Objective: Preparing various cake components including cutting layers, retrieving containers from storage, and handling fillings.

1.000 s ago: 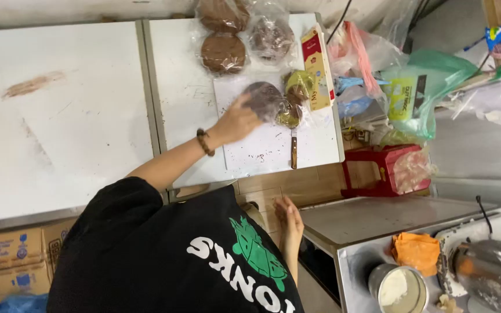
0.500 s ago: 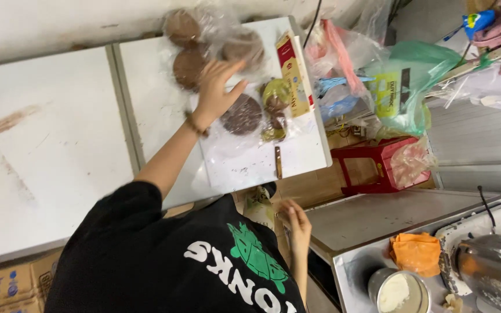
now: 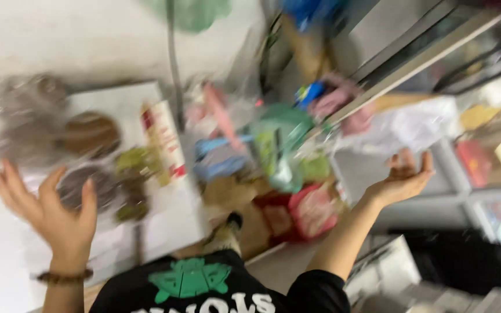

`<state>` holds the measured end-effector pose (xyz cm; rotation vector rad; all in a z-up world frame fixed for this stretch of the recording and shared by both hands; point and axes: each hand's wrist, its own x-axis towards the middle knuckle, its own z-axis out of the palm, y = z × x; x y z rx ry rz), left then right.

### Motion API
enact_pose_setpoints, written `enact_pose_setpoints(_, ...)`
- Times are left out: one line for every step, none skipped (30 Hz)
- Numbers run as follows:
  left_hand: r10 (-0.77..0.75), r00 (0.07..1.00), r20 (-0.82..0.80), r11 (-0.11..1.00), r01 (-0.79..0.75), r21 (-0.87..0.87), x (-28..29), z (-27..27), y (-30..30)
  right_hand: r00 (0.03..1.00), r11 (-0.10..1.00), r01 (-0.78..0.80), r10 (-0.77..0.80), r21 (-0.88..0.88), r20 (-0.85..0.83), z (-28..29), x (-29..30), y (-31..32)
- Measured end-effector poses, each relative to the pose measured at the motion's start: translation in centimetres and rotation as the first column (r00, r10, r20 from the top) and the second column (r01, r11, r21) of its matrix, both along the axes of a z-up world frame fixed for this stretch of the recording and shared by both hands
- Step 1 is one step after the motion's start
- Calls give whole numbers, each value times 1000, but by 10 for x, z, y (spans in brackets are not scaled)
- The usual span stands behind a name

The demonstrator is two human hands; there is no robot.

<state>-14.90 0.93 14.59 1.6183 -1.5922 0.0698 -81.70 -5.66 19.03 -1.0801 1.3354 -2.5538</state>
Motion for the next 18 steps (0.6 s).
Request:
enact_pose_setpoints(21, 1000, -13, 1000, -21, 3, -37, 0, 0, 1000, 1000, -21, 21, 3, -13, 16, -47, -30)
enact_pose_setpoints(40, 998, -54, 999, -40, -2, -75, 0, 1, 1000, 999, 27, -26, 41, -10, 32, -92, -60)
enact_pose_setpoints(49, 995, -83, 999, -50, -15, -105, 3, -5, 996, 994, 85, -85, 72, 0, 44, -131, -90)
enact_pose_setpoints(61, 995, -83, 998, -63, -19, -136, 10, -14, 997, 995, 72, -73, 68, 0, -3, -212, -124)
enact_pose_setpoints(-9, 997, -79, 997, 3, -80, -169, 17, -23, 993, 994, 110, -110, 16, -47, -25, -295, -164)
enact_pose_setpoints(-78, 994, -70, 988, 67, -140, -201, 24, -30, 985, 988, 147, -150, -39, -91, -27, -370, -212)
enact_pose_setpoints(-63, 995, -72, 988, 52, -145, -228, 33, -34, 987, 990, 131, -135, -44, -92, -34, -397, -233)
enact_pose_setpoints(-191, 981, -23, 961, 182, -208, -255, 42, -37, 931, 969, 239, -208, 70, -300, -41, -423, -253)
enact_pose_setpoints(-315, 948, 38, 912, 314, -263, -279, 52, -41, 831, 918, 365, -246, 154, -499, -49, -447, -272)
enact_pose_setpoints(-304, 952, 39, 915, 303, -267, -302, 67, -50, 834, 923, 354, -238, 150, -498, -61, -468, -286)
enact_pose_setpoints(-417, 902, 115, 841, 430, -328, -324, 81, -56, 699, 826, 535, -313, 179, -643, -75, -489, -295)
enact_pose_setpoints(-515, 834, 198, 747, 550, -374, -345, 95, -61, 532, 696, 698, -347, 168, -772, -89, -509, -304)
enact_pose_setpoints(-508, 838, 200, 749, 544, -377, -368, 107, -70, 535, 703, 692, -346, 165, -771, -69, -482, -295)
enact_pose_setpoints(-628, 752, 204, 660, 652, -373, -390, 118, -80, 682, 751, 613, -346, 246, -644, -48, -453, -284)
enact_pose_setpoints(-733, 650, 203, 559, 745, -365, -409, 130, -87, 807, 798, 513, -324, 315, -495, -30, -422, -271)
enact_pose_setpoints(-726, 657, 204, 567, 739, -364, -432, 140, -96, 811, 803, 505, -315, 316, -494, -14, -405, -263)
enact_pose_setpoints(-789, 577, 211, 491, 798, -348, -455, 151, -104, 818, 791, 493, -279, 362, -504, 3, -387, -258)
enact_pose_setpoints(-844, 491, 216, 409, 850, -333, -476, 162, -114, 824, 776, 481, -242, 407, -512, 20, -368, -252)
